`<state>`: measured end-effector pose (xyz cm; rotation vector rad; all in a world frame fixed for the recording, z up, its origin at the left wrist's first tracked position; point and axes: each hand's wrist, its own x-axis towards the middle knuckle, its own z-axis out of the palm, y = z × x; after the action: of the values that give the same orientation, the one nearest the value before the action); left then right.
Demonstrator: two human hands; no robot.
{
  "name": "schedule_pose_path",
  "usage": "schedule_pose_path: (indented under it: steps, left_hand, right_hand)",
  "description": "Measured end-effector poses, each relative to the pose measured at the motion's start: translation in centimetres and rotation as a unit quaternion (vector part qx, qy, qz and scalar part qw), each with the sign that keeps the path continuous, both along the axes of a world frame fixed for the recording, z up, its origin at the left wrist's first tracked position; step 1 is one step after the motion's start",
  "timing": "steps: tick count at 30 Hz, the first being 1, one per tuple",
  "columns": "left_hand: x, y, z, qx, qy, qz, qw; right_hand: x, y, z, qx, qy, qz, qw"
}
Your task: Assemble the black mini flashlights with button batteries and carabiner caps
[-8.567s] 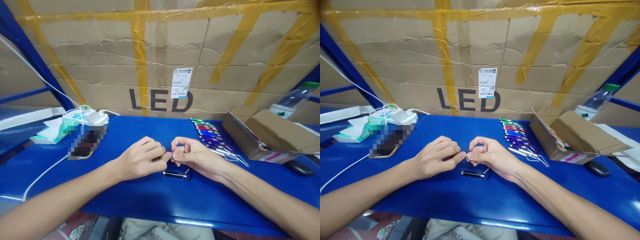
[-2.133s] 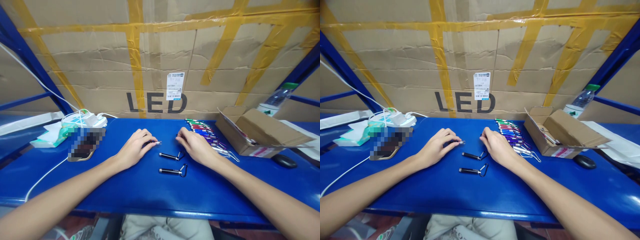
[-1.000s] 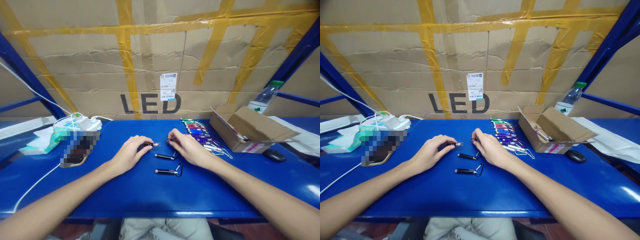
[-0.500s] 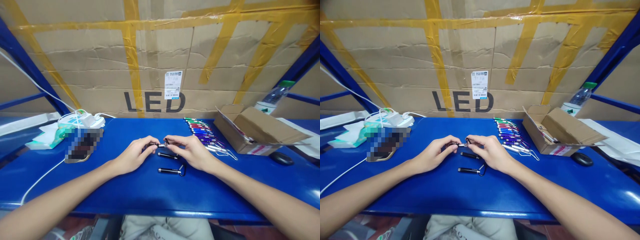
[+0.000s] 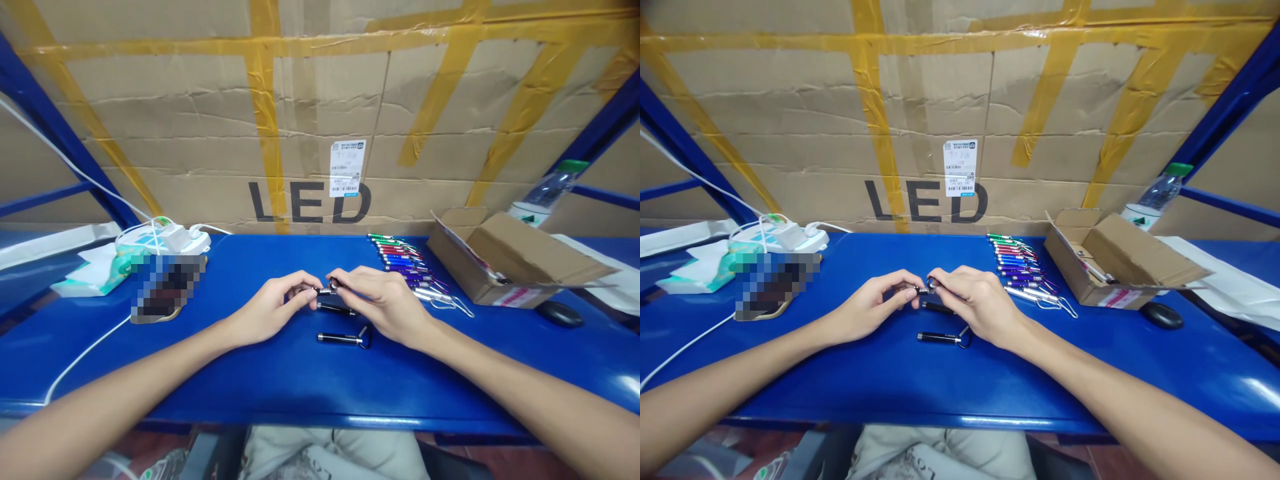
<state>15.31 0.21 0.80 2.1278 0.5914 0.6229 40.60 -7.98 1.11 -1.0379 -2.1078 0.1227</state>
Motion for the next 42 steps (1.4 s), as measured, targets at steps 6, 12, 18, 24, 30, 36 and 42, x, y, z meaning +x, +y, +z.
schedule_pose_path:
  steps: [6, 12, 18, 24, 30, 36, 42]
  left_hand:
    - [0.1, -0.1, 0.0, -0.05, -0.028, -0.004, 0.998]
    - [0.1, 0.3, 0.2, -0.06, -0.065, 0.0, 0.996]
    - [-0.2, 0.7, -0.1, 0.02, -0.037, 0.074, 0.996]
    - [-0.4, 1.3, -0.5, 0.138, 0.06, 0.109, 0.983]
    - [-0.9, 2.6, -1.3, 0.204, 0.104, 0.072, 0.971]
    - [-0.9, 2.2, -0.9, 0.188, 0.084, 0.005, 0.979]
    - [-0.4, -0.6, 0.7, 0.13, 0.095, -0.122, 0.979]
  right_hand:
    - [0.0, -0.2, 0.3, 0.0, 0.006, 0.008, 1.0]
    - [0.0, -0.2, 0.2, -0.03, 0.006, 0.0, 1.0]
    - [0.1, 0.5, -0.1, -0.024, 0.002, -0.025, 0.999]
    - [0.5, 1.3, -0.4, -0.052, -0.034, -0.098, 0.993]
    - [1.8, 2.3, -0.9, -0.057, -0.09, -0.207, 0.973]
    - [3.0, 2.6, -0.2, -0.171, -0.238, -0.298, 0.909]
    - [3.1, 2.7, -0.1, -0.185, -0.261, -0.276, 0.906]
